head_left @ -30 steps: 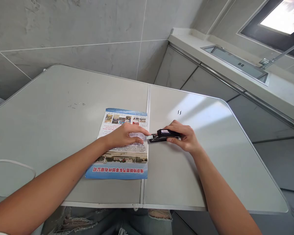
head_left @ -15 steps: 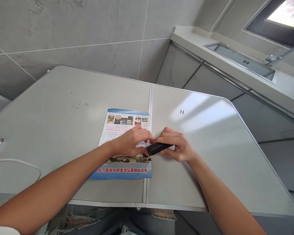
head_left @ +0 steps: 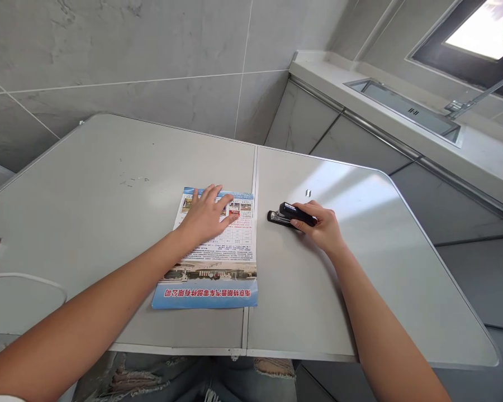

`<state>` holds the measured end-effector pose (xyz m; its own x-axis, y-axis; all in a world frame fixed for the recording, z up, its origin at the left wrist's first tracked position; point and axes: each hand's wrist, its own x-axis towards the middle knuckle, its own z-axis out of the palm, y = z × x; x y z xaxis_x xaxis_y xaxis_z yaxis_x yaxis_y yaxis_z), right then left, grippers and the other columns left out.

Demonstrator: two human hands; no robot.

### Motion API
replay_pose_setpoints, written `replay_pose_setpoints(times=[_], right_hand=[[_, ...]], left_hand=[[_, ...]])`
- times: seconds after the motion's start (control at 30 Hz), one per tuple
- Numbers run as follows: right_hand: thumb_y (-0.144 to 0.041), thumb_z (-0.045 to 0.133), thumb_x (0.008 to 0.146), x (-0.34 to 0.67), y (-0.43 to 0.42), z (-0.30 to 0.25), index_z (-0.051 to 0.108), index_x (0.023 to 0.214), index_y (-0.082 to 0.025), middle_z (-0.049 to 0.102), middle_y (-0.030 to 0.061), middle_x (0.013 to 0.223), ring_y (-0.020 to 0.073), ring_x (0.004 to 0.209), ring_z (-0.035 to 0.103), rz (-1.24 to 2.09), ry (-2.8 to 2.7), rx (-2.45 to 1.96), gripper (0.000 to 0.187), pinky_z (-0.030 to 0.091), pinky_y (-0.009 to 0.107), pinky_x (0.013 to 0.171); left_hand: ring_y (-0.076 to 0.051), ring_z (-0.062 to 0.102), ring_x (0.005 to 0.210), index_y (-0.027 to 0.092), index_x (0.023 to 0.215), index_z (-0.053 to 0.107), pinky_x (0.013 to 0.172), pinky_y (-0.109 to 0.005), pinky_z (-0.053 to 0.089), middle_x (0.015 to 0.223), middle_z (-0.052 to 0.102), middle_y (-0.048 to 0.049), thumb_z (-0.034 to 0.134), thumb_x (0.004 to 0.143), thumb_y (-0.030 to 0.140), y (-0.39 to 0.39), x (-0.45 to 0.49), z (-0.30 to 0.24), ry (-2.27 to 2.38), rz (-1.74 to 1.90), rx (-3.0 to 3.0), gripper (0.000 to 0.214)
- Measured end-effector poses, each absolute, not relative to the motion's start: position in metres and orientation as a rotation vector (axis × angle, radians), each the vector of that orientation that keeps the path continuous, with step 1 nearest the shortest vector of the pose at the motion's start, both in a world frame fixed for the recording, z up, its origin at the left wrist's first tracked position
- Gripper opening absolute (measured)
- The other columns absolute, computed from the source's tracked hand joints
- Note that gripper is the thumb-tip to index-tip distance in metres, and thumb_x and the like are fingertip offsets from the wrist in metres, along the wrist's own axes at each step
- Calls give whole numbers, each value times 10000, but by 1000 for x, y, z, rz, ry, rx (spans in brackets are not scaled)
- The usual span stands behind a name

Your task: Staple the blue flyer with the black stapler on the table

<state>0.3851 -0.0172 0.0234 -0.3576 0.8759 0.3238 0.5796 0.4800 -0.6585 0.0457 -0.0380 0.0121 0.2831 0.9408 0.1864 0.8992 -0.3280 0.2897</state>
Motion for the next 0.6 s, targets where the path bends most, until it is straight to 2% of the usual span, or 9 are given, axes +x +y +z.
replay_pose_setpoints(times=[0.13, 0.23, 0.33, 0.47, 0.6], right_hand=[[-461, 733, 922, 382, -20, 24, 772, 1136, -289, 750, 50, 916, 257, 848, 613, 688, -2164, -1091, 278, 517, 397, 725], [-476, 715, 938, 376, -24, 27, 768, 1163, -282, 763, 54, 938, 248, 847, 613, 716, -2222, -1001, 302, 521, 389, 718], [-466, 706, 948, 375, -25, 29, 763, 1178, -276, 768, 52, 969, 236, 840, 614, 721, -2259, -936, 304, 523, 382, 715], [-434, 711, 951, 376, -25, 30, 755, 1175, -278, 774, 51, 988, 229, 826, 602, 723, -2283, -891, 277, 518, 380, 706], [-414, 723, 940, 376, -25, 32, 749, 1171, -273, 763, 47, 942, 222, 789, 587, 714, -2309, -854, 271, 507, 376, 700]], left_hand=[[-352, 546, 1260, 209, 1246, 649, 1173, -621, 306, 1358, 577, -157, 557, 1010, 462, -41, 51, 14, 1661, 531, 2447, 358], [-315, 571, 1186, 207, 1225, 656, 1153, -568, 326, 1293, 608, -132, 515, 1024, 326, -43, 54, 17, 1589, 584, 2482, 273], [-292, 578, 1162, 219, 1230, 653, 1141, -537, 334, 1286, 620, -114, 481, 1015, 236, -43, 55, 19, 1560, 640, 2481, 276], [-292, 577, 1177, 228, 1263, 650, 1145, -528, 335, 1309, 619, -107, 512, 998, 239, -44, 55, 18, 1549, 683, 2459, 300], [-317, 547, 1267, 215, 1381, 609, 1161, -549, 330, 1419, 573, -135, 513, 1025, 314, -48, 60, 17, 1490, 597, 2521, 381]])
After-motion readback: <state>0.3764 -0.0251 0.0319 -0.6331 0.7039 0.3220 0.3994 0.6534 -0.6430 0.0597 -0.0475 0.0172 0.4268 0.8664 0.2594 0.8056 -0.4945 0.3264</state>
